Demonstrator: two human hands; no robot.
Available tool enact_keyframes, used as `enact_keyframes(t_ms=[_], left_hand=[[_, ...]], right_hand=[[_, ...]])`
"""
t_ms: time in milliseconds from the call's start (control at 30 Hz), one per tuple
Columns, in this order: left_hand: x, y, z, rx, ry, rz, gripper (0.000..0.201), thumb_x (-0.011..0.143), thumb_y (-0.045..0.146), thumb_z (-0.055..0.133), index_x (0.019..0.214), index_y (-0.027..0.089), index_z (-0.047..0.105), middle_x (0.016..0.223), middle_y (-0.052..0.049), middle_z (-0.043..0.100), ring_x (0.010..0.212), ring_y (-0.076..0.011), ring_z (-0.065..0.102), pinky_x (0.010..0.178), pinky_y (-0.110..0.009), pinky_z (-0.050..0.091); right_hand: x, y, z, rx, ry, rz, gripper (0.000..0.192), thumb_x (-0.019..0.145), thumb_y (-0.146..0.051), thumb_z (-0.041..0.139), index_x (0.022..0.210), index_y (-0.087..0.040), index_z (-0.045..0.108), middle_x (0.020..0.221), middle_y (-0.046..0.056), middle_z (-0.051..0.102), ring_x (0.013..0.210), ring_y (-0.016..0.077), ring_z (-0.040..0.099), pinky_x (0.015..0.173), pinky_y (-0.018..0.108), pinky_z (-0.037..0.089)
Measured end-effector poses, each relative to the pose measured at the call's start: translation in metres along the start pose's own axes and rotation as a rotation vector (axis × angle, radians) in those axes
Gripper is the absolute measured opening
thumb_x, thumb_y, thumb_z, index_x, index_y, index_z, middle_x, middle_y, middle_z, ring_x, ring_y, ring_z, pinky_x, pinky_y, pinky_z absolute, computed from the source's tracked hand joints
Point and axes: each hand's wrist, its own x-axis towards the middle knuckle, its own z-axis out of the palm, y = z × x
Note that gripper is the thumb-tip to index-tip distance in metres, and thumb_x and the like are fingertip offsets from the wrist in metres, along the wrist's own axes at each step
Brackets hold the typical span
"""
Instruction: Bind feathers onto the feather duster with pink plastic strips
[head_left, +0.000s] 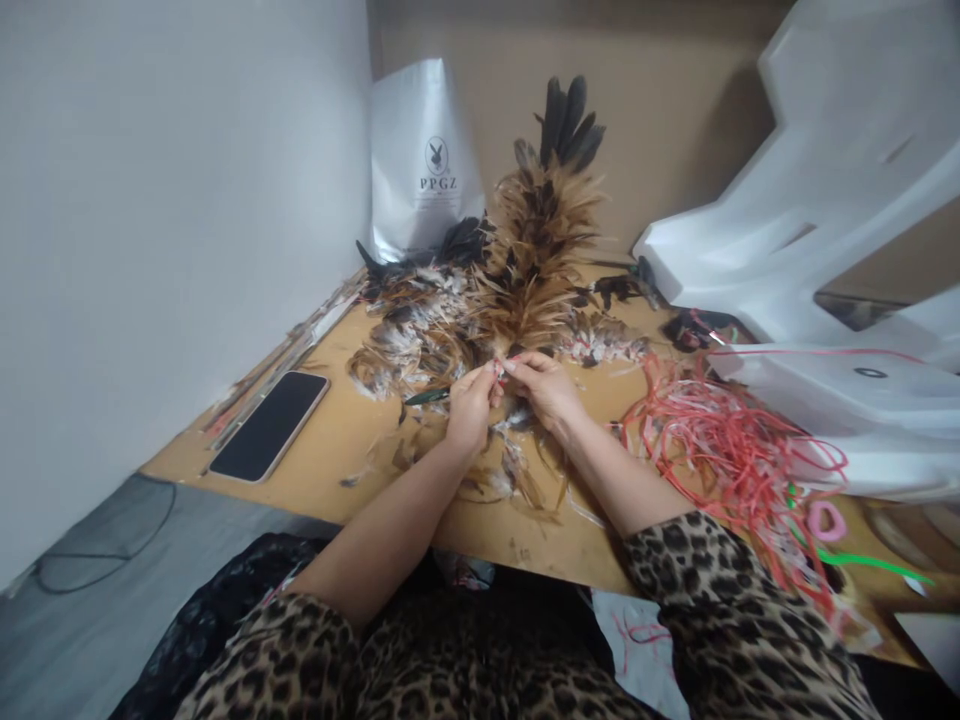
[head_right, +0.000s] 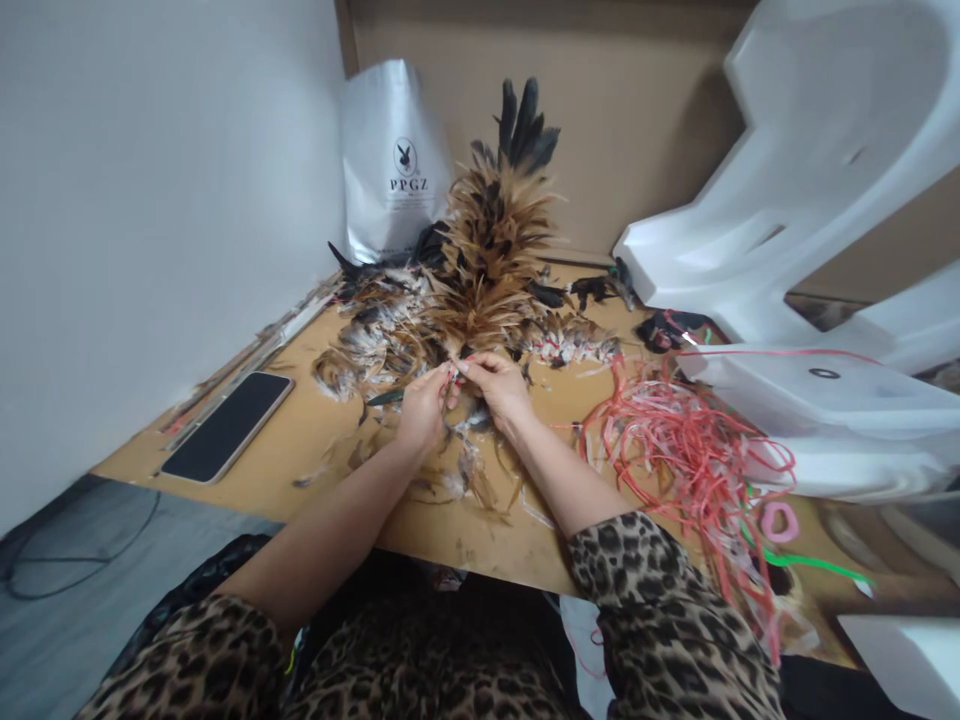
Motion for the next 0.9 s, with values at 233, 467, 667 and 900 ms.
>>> enact_keyframes(t_ms=[233, 467, 667, 900], left_hand=[[-0.002, 0.0, 0.001, 0.071, -0.005, 0.053, 0.036, 0.068, 0.044, 0.069, 0.085, 0.012, 0.069, 0.058, 0.002, 0.052, 0.046, -0.0033, 0.036, 0.044, -0.019, 0.024], [-0.002, 0.001, 0.0, 0.106, -0.013, 0.07, 0.033, 0.066, 0.039, 0.072, 0.085, 0.012, 0.07, 0.058, 0.002, 0.054, 0.046, -0.0029, 0.036, 0.043, -0.018, 0.025], [0.0, 0.007, 0.0, 0.079, 0.02, 0.054, 0.03, 0.065, 0.038, 0.072, 0.078, 0.012, 0.069, 0.06, 0.0, 0.057, 0.046, -0.0026, 0.038, 0.042, -0.017, 0.026], [0.009, 0.007, -0.005, 0.059, 0.063, 0.037, 0.028, 0.064, 0.036, 0.073, 0.077, 0.012, 0.069, 0.058, 0.001, 0.057, 0.044, -0.0023, 0.039, 0.041, -0.016, 0.026]], right_hand=[[-0.002, -0.001, 0.002, 0.03, 0.051, -0.03, 0.036, 0.047, -0.037, 0.082, 0.064, -0.019, 0.057, 0.059, -0.004, 0.06, 0.054, 0.0089, 0.051, 0.051, 0.021, 0.038], [0.0, -0.001, 0.0, 0.018, 0.042, 0.026, 0.034, 0.047, -0.037, 0.082, 0.064, -0.017, 0.06, 0.056, -0.004, 0.059, 0.048, 0.0058, 0.044, 0.045, 0.019, 0.029], [0.002, -0.021, -0.021, -0.22, -0.192, 0.037, 0.03, 0.055, -0.041, 0.078, 0.072, -0.016, 0.07, 0.06, -0.001, 0.062, 0.046, 0.0052, 0.041, 0.046, 0.02, 0.03], [-0.015, -0.04, -0.029, -1.214, -0.588, -0.316, 0.022, 0.067, -0.023, 0.066, 0.089, -0.022, 0.071, 0.093, 0.004, 0.068, 0.083, 0.0181, 0.06, 0.076, 0.029, 0.043]])
